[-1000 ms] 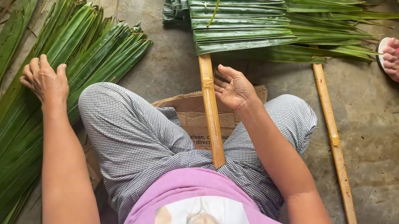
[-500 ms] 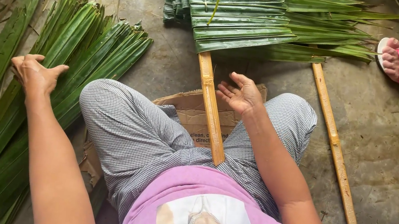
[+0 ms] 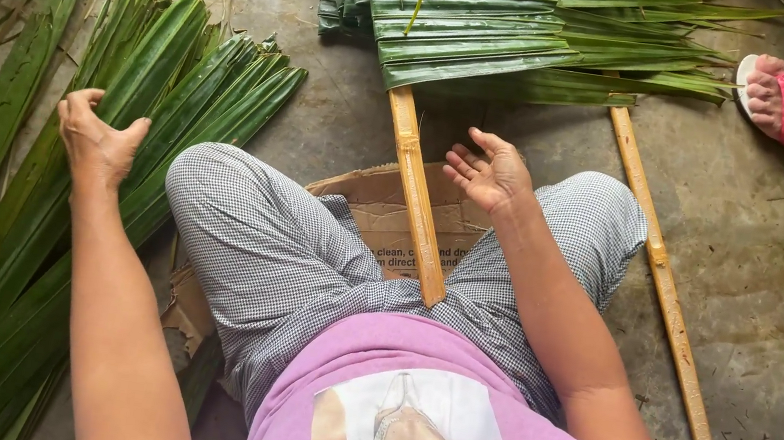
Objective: Weaving and tying palm leaves onto a bamboo frame to create thatched roofing panels.
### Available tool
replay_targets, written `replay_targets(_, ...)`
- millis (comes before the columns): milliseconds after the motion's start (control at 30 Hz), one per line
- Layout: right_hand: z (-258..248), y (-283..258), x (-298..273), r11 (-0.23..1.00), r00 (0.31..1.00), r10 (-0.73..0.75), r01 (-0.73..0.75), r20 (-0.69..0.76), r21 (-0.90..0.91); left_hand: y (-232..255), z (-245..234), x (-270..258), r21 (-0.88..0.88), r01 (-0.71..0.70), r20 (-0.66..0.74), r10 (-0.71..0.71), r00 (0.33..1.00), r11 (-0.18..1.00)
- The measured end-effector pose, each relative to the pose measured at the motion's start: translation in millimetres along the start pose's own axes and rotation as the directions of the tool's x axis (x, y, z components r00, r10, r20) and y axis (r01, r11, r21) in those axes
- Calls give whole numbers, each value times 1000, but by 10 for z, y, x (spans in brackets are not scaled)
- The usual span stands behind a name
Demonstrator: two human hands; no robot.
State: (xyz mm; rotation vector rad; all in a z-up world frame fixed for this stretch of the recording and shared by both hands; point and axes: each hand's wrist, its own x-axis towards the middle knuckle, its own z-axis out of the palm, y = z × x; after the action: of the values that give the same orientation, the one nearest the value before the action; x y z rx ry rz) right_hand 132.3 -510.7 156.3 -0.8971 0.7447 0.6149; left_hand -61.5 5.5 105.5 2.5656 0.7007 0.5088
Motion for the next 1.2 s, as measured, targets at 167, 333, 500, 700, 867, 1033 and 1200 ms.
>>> replay_targets(167, -20, 109, 186, 1000, 1000, 6, -6, 17, 13, -1, 51, -101, 95, -152, -97, 161, 982, 984)
replay_targets(333, -225, 157, 503, 1000, 999, 13, -13, 41, -18, 59, -12, -119, 131, -157, -95, 170, 981, 979)
replay_targets(500, -331, 33, 494, 1000, 1000, -23, 23, 15, -19, 190, 136, 159, 294, -114, 96, 89, 991, 949)
replay_targets(700, -276, 117, 612, 998, 1000, -2, 2, 1, -59, 174, 581, 170, 242, 87, 192, -136, 972, 966)
replay_targets(867, -28, 89, 268, 996, 999, 10, -6, 46, -94, 309, 522, 142, 275, 91, 114, -127, 985, 957)
replay_targets(1033, 152, 98, 158, 990, 988, -48, 67, 147, -126, 259, 557, 154, 296, 6, 57, -24, 998, 955)
replay_targets(1200, -66, 250, 628, 992, 999, -6, 10, 33, -125, 384, 446, 144, 203, 5, 32, -12, 999, 979)
